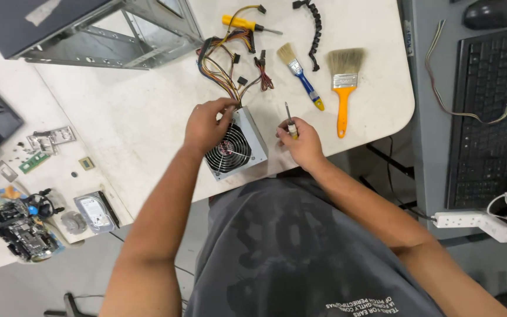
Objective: Disassembling and inspecting a computer power supply unit using a screwdriver
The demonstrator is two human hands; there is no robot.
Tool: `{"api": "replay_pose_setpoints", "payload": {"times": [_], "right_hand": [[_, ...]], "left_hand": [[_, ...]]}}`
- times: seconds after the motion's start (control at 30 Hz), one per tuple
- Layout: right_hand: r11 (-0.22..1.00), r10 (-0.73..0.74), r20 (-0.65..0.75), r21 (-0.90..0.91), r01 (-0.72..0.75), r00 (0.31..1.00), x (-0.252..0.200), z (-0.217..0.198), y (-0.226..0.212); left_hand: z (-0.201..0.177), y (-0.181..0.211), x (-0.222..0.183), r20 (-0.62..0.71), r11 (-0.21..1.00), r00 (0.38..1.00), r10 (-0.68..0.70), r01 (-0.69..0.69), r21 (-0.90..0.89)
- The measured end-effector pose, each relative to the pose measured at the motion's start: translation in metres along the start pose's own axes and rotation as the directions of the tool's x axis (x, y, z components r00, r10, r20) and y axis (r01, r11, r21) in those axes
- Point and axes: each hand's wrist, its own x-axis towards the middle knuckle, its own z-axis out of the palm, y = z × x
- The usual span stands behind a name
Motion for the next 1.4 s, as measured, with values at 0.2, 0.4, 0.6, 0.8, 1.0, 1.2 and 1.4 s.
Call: {"api": "replay_pose_setpoints", "payload": {"times": [0.2,0.4,0.6,0.8,1.0,1.2,1.4], "right_hand": [[0.938,-0.233,0.032,-0.258,0.233,0.972,0.023,0.022,-0.039],[0.746,-0.481,0.213,-0.410,0.525,0.850,0.038,0.041,-0.067],[0.385,-0.572,0.433,-0.608,0.694,0.696,0.050,0.048,-0.067],[-0.018,-0.509,0.600,-0.725,0.689,0.618,0.044,0.052,-0.078],[-0.221,-0.487,0.644,-0.745,0.630,0.590,0.039,0.050,-0.077],[-0.182,-0.489,0.666,-0.709,0.681,0.563,0.039,0.044,-0.077],[-0.182,-0.514,0.627,-0.747,0.640,0.585,0.039,0.047,-0.067]], "left_hand": [[0.009,0.032,-0.030,-0.221,0.947,0.967,-0.124,0.182,0.264],[0.022,0.023,-0.040,-0.309,0.927,0.944,-0.119,0.217,0.306],[0.034,0.007,-0.038,-0.345,0.936,0.936,-0.070,0.181,0.301],[0.024,0.009,-0.040,-0.293,0.961,0.954,-0.070,0.143,0.237],[0.025,0.008,-0.043,-0.300,0.976,0.952,-0.055,0.115,0.186],[0.029,0.006,-0.045,-0.339,0.977,0.941,-0.011,0.082,0.197],[0.029,0.005,-0.045,-0.338,0.977,0.941,-0.012,0.083,0.197]]}}
